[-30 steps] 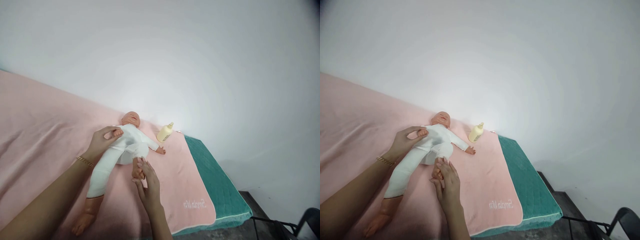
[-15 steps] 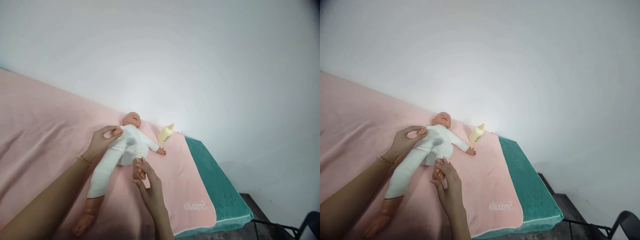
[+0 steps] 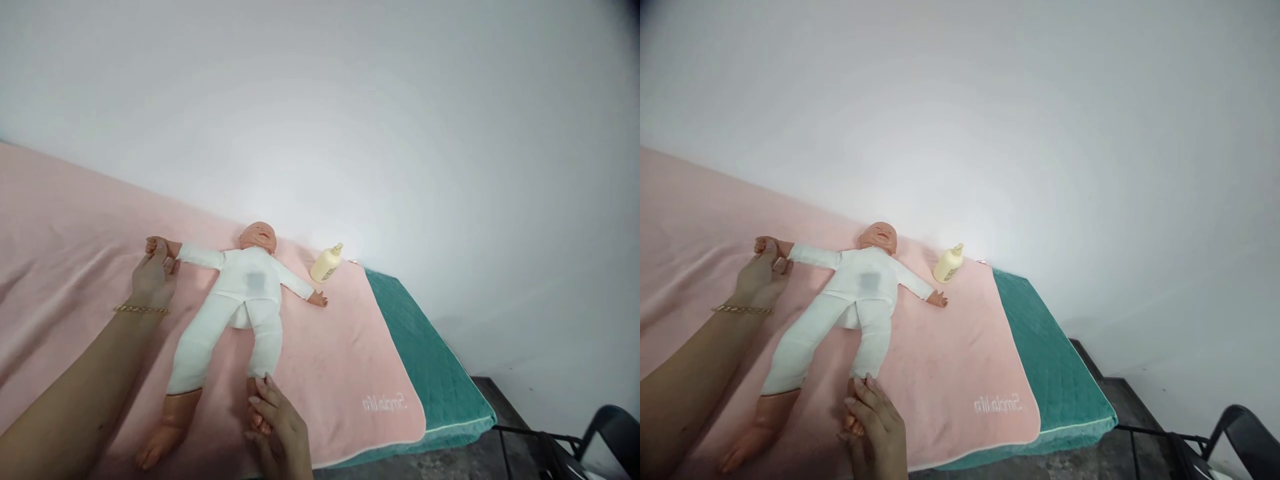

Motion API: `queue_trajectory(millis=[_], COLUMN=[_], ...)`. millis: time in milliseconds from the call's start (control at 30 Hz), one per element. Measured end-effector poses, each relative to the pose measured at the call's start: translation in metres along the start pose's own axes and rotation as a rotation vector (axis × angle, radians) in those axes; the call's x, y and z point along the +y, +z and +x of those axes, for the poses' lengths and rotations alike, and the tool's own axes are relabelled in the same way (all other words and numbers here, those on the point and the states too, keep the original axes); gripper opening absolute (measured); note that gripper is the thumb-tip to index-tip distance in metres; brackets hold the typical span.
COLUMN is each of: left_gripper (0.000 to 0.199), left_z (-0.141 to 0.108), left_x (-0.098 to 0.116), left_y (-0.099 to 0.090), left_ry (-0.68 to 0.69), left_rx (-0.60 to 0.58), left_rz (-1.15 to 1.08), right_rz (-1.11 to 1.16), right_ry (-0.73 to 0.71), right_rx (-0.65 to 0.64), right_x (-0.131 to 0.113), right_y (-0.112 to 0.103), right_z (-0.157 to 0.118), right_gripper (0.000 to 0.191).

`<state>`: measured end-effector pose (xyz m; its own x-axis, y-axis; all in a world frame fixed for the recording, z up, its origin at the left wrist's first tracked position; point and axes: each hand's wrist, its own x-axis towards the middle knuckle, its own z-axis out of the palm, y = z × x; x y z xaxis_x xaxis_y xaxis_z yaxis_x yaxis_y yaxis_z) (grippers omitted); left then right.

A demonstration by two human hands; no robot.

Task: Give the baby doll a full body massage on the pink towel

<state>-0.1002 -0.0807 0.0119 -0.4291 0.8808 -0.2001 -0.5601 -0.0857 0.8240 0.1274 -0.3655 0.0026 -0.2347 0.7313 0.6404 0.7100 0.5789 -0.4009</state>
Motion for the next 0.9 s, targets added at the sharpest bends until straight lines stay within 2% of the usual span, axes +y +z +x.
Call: queue_trajectory(millis=[133,233,333,467,567,700,833,900], left_gripper=[0.011,0.008,0.005,0.024,0.032,0.031,0.025,0.021], left_z=[0.003,0.003,0.0,-0.015,-0.035,-0.052,-0.047,-0.042], left_x=[-0.002,-0.004,-0.004,0.002,0.009,0.01,0.0,-0.004], left_y=[-0.003,-0.003,0.0,0.008,0.013,0.016,0.017,0.016], left_ry=[0.006,0.035,0.1,0.283,0.405,0.585,0.809,0.923], left_rx=[-0.007,-0.026,-0.028,-0.065,-0.217,-0.466,-0.738,-0.815], left_rz=[-0.013,-0.005,0.052,0.178,0.314,0.504,0.66,0.737], right_rz=[-0.101,-0.104,-0.093,-0.06,-0.054,-0.079,-0.062,-0.057], right_ry=[0.018,0.031,0.044,0.031,0.02,0.022,0.028,0.037], right_rx=[0.134,0.201,0.185,0.116,0.079,0.015,0.012,0.013], right_x=[0.01,0.013,0.01,0.005,0.007,0.018,0.03,0.034], right_y=[0.029,0.041,0.036,0.016,0.004,-0.005,-0.011,-0.012], right_z=[-0.024,-0.034,-0.03,-0.011,0.005,0.024,0.045,0.056], right_gripper=[0.033,0.035,0.034,0.036,0.04,0.045,0.048,0.048])
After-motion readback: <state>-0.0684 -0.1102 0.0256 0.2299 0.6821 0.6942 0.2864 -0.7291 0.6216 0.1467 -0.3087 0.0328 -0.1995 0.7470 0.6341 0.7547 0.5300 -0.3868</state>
